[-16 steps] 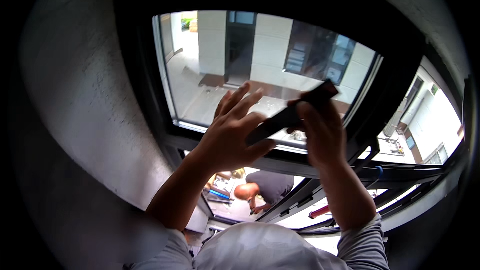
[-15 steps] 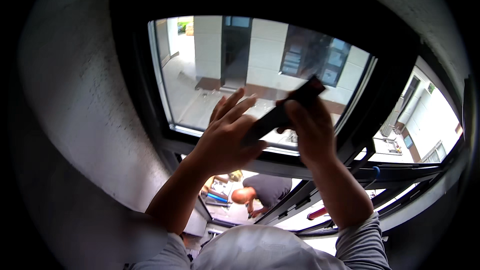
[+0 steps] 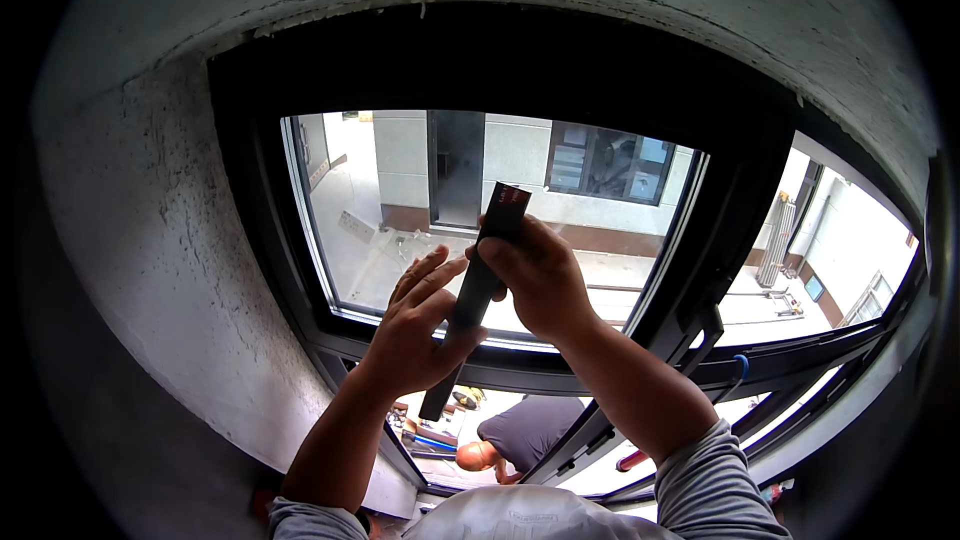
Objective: The person installs a window pane into a frame, aligns it, and secures it with rubber gaskets and metal clips. They then attach a handle and test the window's operation.
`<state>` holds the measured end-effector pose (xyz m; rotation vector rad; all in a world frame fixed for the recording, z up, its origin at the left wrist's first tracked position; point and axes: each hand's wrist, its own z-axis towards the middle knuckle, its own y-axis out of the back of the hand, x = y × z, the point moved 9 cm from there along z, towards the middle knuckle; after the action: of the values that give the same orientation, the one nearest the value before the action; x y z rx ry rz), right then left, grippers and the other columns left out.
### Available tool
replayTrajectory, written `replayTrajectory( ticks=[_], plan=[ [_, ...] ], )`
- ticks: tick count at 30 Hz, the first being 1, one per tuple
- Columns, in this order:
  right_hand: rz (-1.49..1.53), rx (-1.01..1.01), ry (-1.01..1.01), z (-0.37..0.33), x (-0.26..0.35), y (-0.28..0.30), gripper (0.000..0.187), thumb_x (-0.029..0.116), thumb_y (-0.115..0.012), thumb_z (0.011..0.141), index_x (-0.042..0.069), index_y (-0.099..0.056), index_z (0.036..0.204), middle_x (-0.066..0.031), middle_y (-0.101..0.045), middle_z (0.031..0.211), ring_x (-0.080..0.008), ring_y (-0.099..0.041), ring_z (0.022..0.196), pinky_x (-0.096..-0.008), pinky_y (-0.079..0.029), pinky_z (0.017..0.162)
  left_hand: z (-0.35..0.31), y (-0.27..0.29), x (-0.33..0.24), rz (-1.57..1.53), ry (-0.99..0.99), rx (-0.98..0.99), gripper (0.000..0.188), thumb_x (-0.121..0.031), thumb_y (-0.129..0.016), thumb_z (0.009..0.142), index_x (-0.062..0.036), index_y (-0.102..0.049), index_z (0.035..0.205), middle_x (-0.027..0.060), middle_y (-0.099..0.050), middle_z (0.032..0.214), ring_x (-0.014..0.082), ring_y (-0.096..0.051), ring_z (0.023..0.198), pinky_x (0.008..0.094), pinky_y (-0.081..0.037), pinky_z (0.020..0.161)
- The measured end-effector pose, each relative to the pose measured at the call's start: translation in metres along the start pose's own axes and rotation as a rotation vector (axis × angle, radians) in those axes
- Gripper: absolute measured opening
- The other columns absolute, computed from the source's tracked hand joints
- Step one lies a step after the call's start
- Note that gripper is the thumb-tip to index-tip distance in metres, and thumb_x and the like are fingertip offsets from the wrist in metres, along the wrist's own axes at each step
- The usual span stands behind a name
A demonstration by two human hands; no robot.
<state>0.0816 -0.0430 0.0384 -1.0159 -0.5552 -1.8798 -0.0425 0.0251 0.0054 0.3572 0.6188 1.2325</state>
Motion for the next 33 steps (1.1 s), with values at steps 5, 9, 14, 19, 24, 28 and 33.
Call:
replayTrajectory(
  ticks=[5, 9, 14, 19, 24, 28, 33],
  plan=[
    [-0.042, 0.059, 0.066, 0.004, 0.005, -0.004, 0.018, 0.016, -0.064, 0.101, 0.001, -0.060, 0.109, -0.0078, -0.068, 0.088, -0.0106, -0.065, 0.074, -0.0264, -0.053, 0.063, -0.001, 0.002, -0.001, -0.014, -0.007, -0.011, 0.021, -0.021, -0.083, 0.082, -0.0056, -0.069, 0.088, 0.0208, -0.055, 0.145, 0.0404, -0.035, 0.148, 0.0513, -0.030, 0.120],
    [-0.142, 0.058, 0.156, 0.007, 0.006, -0.003, 0.018, 0.016, -0.063, 0.101, 0.000, -0.060, 0.109, -0.0103, -0.069, 0.090, -0.0149, -0.068, 0.080, -0.0300, -0.056, 0.071, -0.001, 0.002, -0.001, -0.023, -0.021, -0.013, 0.021, -0.020, -0.081, 0.083, -0.0048, -0.069, 0.091, 0.0212, -0.055, 0.146, 0.0412, -0.035, 0.148, 0.0514, -0.030, 0.120],
    [-0.229, 0.082, 0.113, 0.007, 0.004, -0.004, 0.020, 0.018, -0.063, 0.102, -0.001, -0.060, 0.110, -0.0134, -0.071, 0.095, -0.0189, -0.070, 0.089, -0.0323, -0.057, 0.079, -0.002, -0.002, 0.002, -0.068, 0.009, -0.031, 0.015, -0.015, -0.074, 0.087, -0.0029, -0.069, 0.094, 0.0225, -0.055, 0.146, 0.0405, -0.036, 0.148, 0.0520, -0.026, 0.122],
    [-0.284, 0.103, 0.092, 0.007, 0.003, -0.006, 0.022, 0.019, -0.063, 0.102, -0.001, -0.061, 0.112, -0.0151, -0.072, 0.099, -0.0200, -0.071, 0.093, -0.0322, -0.057, 0.080, -0.003, -0.001, 0.001, -0.067, 0.000, -0.045, 0.011, -0.011, -0.072, 0.087, -0.0024, -0.068, 0.093, 0.0228, -0.056, 0.143, 0.0402, -0.037, 0.147, 0.0512, -0.027, 0.121],
    [-0.247, 0.091, 0.094, 0.002, 0.005, -0.009, 0.031, 0.022, -0.063, 0.103, -0.002, -0.059, 0.122, -0.0171, -0.072, 0.105, -0.0213, -0.072, 0.099, -0.0327, -0.059, 0.086, -0.006, 0.029, 0.002, -0.052, -0.031, -0.257, 0.010, -0.010, -0.069, 0.090, -0.0027, -0.062, 0.090, 0.0186, -0.067, 0.112, 0.0337, -0.064, 0.110, 0.0438, -0.049, 0.096],
    [-0.255, 0.086, 0.065, 0.001, 0.001, 0.000, 0.032, 0.020, -0.064, 0.102, -0.003, -0.059, 0.124, -0.0172, -0.072, 0.107, -0.0212, -0.072, 0.102, -0.0329, -0.059, 0.090, -0.026, 0.087, 0.029, 0.334, -0.018, -0.599, 0.020, -0.017, -0.062, 0.101, -0.0022, -0.051, 0.091, 0.0119, -0.050, 0.077, 0.0288, -0.054, 0.064, 0.0379, -0.041, 0.057],
    [-0.295, 0.086, 0.097, 0.003, -0.006, -0.003, 0.028, 0.015, -0.065, 0.100, -0.002, -0.061, 0.122, -0.0150, -0.074, 0.103, -0.0203, -0.072, 0.102, -0.0316, -0.057, 0.092, -0.041, 0.142, 0.084, 0.544, 0.109, -0.664, 0.021, -0.018, -0.060, 0.102, -0.0022, -0.053, 0.090, 0.0124, -0.053, 0.079, 0.0292, -0.055, 0.067, 0.0380, -0.044, 0.058]
  ],
)
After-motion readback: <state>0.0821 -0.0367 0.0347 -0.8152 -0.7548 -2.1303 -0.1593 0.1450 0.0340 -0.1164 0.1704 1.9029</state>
